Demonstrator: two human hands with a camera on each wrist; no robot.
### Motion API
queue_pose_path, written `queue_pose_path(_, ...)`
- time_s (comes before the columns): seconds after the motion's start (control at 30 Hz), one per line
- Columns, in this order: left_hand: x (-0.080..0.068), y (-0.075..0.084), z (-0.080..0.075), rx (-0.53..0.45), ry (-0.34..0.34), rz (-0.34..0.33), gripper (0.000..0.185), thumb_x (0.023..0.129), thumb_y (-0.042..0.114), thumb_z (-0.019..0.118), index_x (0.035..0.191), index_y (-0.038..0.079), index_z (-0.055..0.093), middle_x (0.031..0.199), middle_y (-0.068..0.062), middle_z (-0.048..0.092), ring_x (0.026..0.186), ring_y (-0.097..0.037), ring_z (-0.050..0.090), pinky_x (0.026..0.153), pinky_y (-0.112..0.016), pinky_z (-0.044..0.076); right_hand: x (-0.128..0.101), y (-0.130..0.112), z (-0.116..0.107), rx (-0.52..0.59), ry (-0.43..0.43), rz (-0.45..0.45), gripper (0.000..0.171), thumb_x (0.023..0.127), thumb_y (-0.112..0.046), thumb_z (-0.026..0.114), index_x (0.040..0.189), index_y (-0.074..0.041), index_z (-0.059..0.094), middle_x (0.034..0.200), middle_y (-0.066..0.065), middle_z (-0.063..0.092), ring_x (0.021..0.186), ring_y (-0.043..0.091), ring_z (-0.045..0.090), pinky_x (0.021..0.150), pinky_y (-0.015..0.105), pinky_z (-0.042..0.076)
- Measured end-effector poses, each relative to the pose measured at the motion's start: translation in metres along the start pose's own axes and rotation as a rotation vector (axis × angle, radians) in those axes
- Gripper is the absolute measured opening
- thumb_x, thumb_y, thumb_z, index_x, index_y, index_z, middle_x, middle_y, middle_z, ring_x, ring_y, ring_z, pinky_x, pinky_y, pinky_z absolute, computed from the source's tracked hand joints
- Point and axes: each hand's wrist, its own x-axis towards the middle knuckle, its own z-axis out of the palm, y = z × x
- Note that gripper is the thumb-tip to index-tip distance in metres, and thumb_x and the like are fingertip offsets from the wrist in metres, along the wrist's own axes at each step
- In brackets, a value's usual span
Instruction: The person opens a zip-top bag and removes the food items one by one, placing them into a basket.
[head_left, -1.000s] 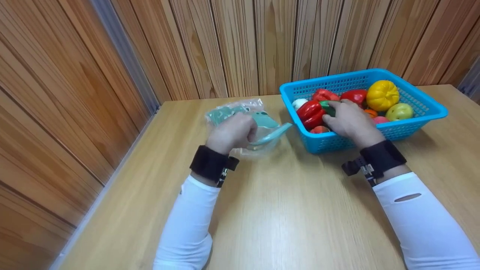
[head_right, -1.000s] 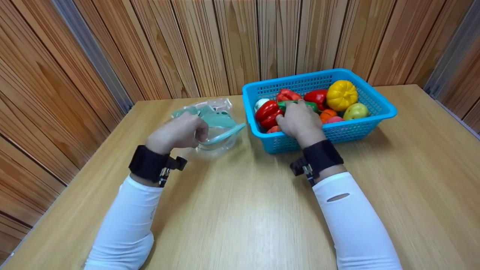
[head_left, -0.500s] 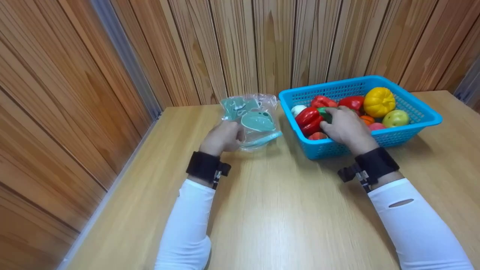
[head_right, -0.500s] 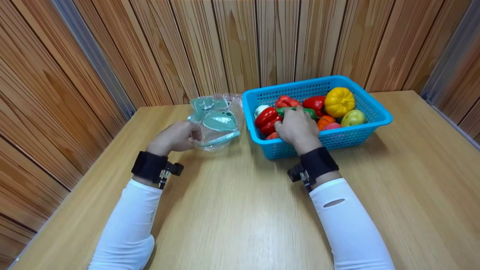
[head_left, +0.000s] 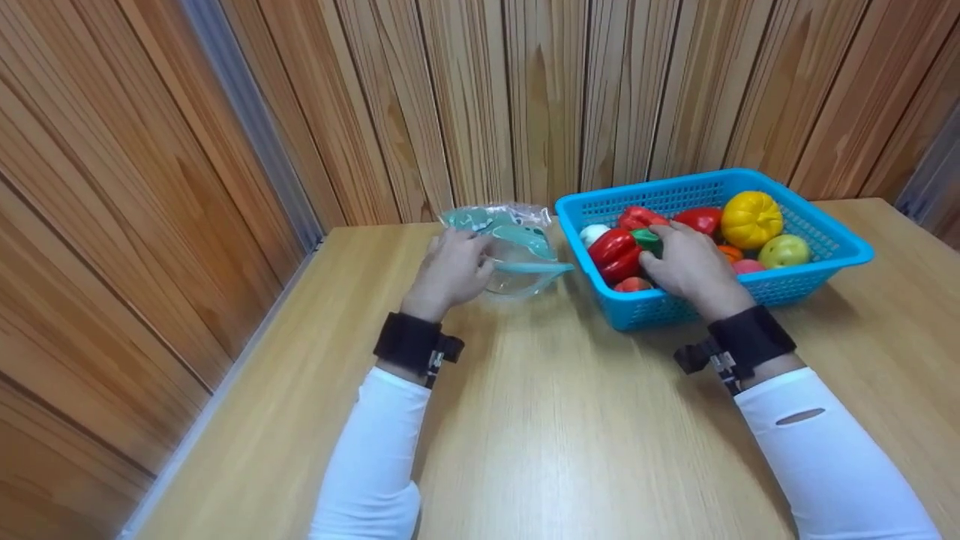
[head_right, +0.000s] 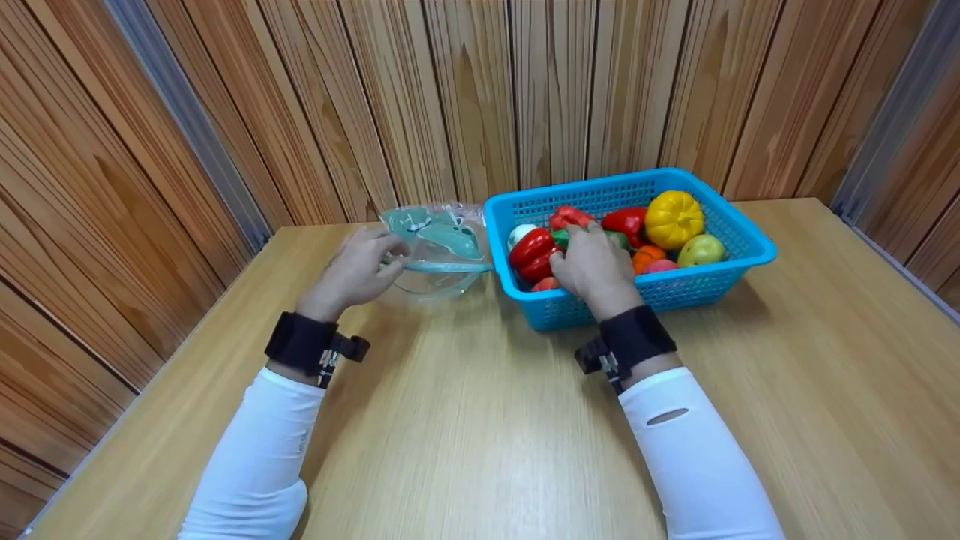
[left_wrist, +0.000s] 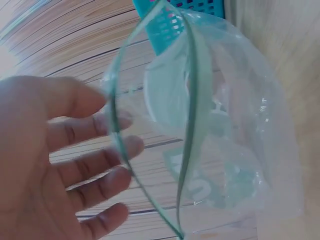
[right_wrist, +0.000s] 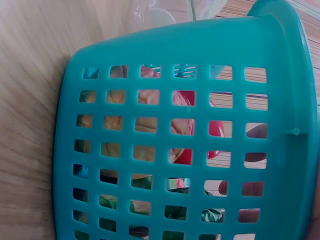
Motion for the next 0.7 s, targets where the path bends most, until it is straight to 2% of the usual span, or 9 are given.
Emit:
queue_pose_path(0.1,0.000,0.000,-0.004,0.000,0.006,-0.005,0.038,0.101,0.034,0.043,0.093,0.013,0.074,0.097,-0.004,0.068,0.114,-0.026,0.049,0.104,-0.049,0.031,0.000,-0.005,-0.002,0.006,0.012,-0.002,0.068,0.100,-0.037,0.052,0.155,-0.005,0.029,0.157,0.028,0.029,0.130,0.048,0.036,0.105,0.071,0.033)
queue_pose_path(0.2,-0.001,0.000,-0.006,-0.021,-0.058,-0.024,0.049,0.104,0.044,0.042,0.076,0.015,0.072,0.079,0.000,0.063,0.115,-0.025,0.051,0.113,-0.056,0.018,0.001,-0.008,-0.003,0.007,0.014,0.001,0.067,0.100,-0.036,0.053,0.155,-0.005,0.031,0.156,0.027,0.031,0.126,0.046,0.038,0.104,0.071,0.035)
queue_pose_path(0.3,-0.004,-0.003,-0.006,-0.048,-0.115,-0.039,0.050,0.103,0.049,0.046,0.077,0.017,0.073,0.074,0.000,0.063,0.106,-0.022,0.058,0.118,-0.062,0.006,0.000,-0.010,-0.005,0.018,0.008,0.004,0.067,0.101,-0.040,0.051,0.156,-0.006,0.030,0.154,0.028,0.034,0.125,0.047,0.039,0.103,0.069,0.037)
queue_pose_path(0.4,-0.003,-0.003,-0.007,-0.034,-0.033,-0.019,0.045,0.104,0.047,0.046,0.093,0.016,0.076,0.091,-0.003,0.072,0.105,-0.022,0.059,0.116,-0.060,0.014,-0.001,-0.008,-0.014,0.029,0.066,-0.039,0.069,0.102,-0.045,0.046,0.157,-0.007,0.028,0.159,0.027,0.028,0.134,0.049,0.035,0.107,0.069,0.033)
queue_pose_path(0.47,-0.002,-0.003,-0.009,0.005,0.059,-0.007,0.044,0.105,0.046,0.043,0.113,0.016,0.073,0.117,-0.005,0.071,0.120,-0.026,0.054,0.114,-0.058,0.019,-0.001,-0.003,-0.022,0.034,0.125,-0.082,0.073,0.102,-0.051,0.043,0.158,-0.008,0.024,0.164,0.023,0.016,0.144,0.049,0.024,0.110,0.071,0.027)
queue_pose_path(0.53,-0.001,-0.003,-0.010,0.048,0.124,-0.011,0.048,0.105,0.047,0.039,0.136,0.017,0.061,0.145,-0.008,0.055,0.138,-0.030,0.041,0.114,-0.057,0.022,-0.003,0.002,-0.029,0.028,0.174,-0.126,0.078,0.101,-0.056,0.040,0.159,-0.009,0.020,0.167,0.018,0.001,0.150,0.048,0.009,0.111,0.074,0.019)
queue_pose_path(0.57,-0.001,-0.004,-0.010,0.060,0.135,-0.021,0.051,0.105,0.047,0.037,0.143,0.017,0.054,0.153,-0.010,0.045,0.144,-0.032,0.034,0.117,-0.058,0.020,-0.004,0.004,-0.031,0.030,0.183,-0.140,0.080,0.101,-0.059,0.040,0.160,-0.010,0.018,0.168,0.015,-0.004,0.151,0.047,0.003,0.110,0.075,0.017)
queue_pose_path(0.63,-0.002,-0.005,-0.008,0.057,0.118,-0.049,0.058,0.106,0.050,0.034,0.153,0.018,0.040,0.163,-0.012,0.027,0.152,-0.032,0.020,0.121,-0.058,0.012,-0.005,0.006,-0.033,0.030,0.180,-0.153,0.083,0.099,-0.063,0.038,0.160,-0.011,0.015,0.167,0.013,-0.011,0.151,0.047,-0.002,0.110,0.077,0.015)
queue_pose_path(0.7,-0.002,-0.006,-0.007,0.048,0.100,-0.065,0.060,0.106,0.050,0.032,0.156,0.017,0.034,0.166,-0.012,0.018,0.154,-0.031,0.012,0.123,-0.057,0.007,-0.007,0.007,-0.033,0.032,0.169,-0.157,0.085,0.099,-0.064,0.038,0.160,-0.011,0.015,0.167,0.013,-0.013,0.151,0.047,-0.003,0.109,0.077,0.014)
